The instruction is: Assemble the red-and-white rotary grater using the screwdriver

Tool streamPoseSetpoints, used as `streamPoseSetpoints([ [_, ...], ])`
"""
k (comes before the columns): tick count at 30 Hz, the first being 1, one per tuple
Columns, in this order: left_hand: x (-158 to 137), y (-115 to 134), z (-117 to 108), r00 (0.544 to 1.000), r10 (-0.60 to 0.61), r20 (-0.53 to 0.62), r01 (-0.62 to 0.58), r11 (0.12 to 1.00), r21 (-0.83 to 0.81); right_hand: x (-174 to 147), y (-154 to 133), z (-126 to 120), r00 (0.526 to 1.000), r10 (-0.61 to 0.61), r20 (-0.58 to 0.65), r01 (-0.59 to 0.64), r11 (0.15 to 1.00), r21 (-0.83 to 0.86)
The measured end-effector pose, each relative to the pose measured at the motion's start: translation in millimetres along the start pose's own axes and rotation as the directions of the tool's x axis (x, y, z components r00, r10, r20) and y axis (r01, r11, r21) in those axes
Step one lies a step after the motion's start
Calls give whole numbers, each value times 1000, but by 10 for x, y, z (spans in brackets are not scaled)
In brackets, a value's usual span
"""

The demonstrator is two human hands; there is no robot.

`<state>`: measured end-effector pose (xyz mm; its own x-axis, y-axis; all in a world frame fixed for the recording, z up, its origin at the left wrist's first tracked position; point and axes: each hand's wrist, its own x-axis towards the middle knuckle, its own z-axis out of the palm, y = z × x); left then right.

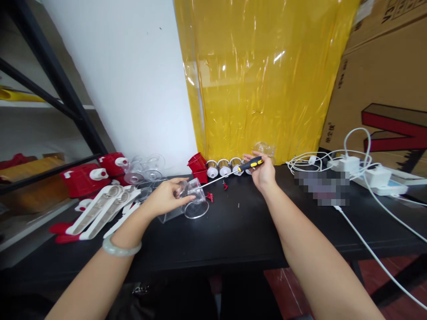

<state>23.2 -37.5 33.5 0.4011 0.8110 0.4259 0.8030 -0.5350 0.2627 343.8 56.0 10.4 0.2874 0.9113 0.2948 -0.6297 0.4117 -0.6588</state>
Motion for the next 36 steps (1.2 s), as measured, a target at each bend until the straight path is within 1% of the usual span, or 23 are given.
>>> streamPoseSetpoints([
  [1, 1, 1, -1, 1000, -2, 2, 2, 1000, -1, -6, -3, 6, 1000, 13, 12, -13, 1000, -1],
  [3, 3, -1, -2, 1000, 2, 4, -2, 1000, 1, -11, -3, 10, 1000, 6, -7, -6, 999, -41],
  [5, 5, -5, 0, 1000, 10, 0, -10, 1000, 7, -7, 0, 4, 995, -55, -82, 44, 990, -135],
  [7, 6, -6, 1, 1000, 14, -2, -14, 1000, 8, 4, -1, -8, 978, -136, -160, 96, 968, -234],
  [8, 6, -5, 1, 1000, 14, -3, -14, 1000, 5, 8, -5, -15, 971, -159, -180, 110, 961, -254],
  [10, 4, 1, -1, 1000, 7, 1, -7, 1000, -3, 8, -15, -21, 979, -141, -147, 107, 971, -213],
  [13, 2, 11, -6, 1000, -13, 2, 13, 1000, -10, -16, -27, -11, 999, -37, -2, 37, 996, -84],
  [15, 2, 13, -8, 1000, -22, 2, 22, 1000, -10, -36, -25, 1, 999, 4, 46, -2, 999, -54],
  [17, 2, 12, -9, 1000, -21, 7, 21, 1000, -5, -46, -17, 9, 1000, -3, 11, 4, 996, -84],
  [20, 4, 13, -10, 1000, -8, 19, 8, 1000, 3, -36, -6, 4, 987, -104, -119, 73, 968, -239],
  [22, 4, 17, -11, 1000, -9, 17, 8, 1000, 4, -24, -5, -5, 972, -155, -176, 93, 943, -320],
  [23, 4, 20, -10, 1000, -11, 13, 11, 1000, 3, -21, -7, -9, 973, -142, -180, 79, 945, -319],
  [24, 3, 22, -9, 1000, -13, 9, 13, 1000, 1, -20, -10, -12, 981, -104, -165, 52, 955, -291],
  [27, 4, 24, -4, 1000, -11, 3, 11, 1000, -7, -35, -18, -14, 998, 31, -47, -38, 987, -156],
  [29, 4, 22, -2, 1000, -7, 3, 7, 1000, -6, -48, -19, -10, 999, 53, 6, -52, 992, -112],
  [30, 5, 20, -2, 1000, -7, 5, 7, 1000, -5, -50, -16, -7, 999, 48, -1, -47, 992, -113],
  [32, 4, 18, -3, 1000, -8, 8, 8, 1000, -4, -45, -7, -4, 998, 17, -62, -27, 988, -154],
  [34, 2, 20, -6, 1000, -5, 3, 5, 1000, -3, -28, 6, -5, 990, -48, -130, 17, 973, -231],
  [36, -1, 23, -9, 1000, -2, -3, 2, 1000, -2, -12, 16, -6, 980, -112, -165, 60, 955, -290],
])
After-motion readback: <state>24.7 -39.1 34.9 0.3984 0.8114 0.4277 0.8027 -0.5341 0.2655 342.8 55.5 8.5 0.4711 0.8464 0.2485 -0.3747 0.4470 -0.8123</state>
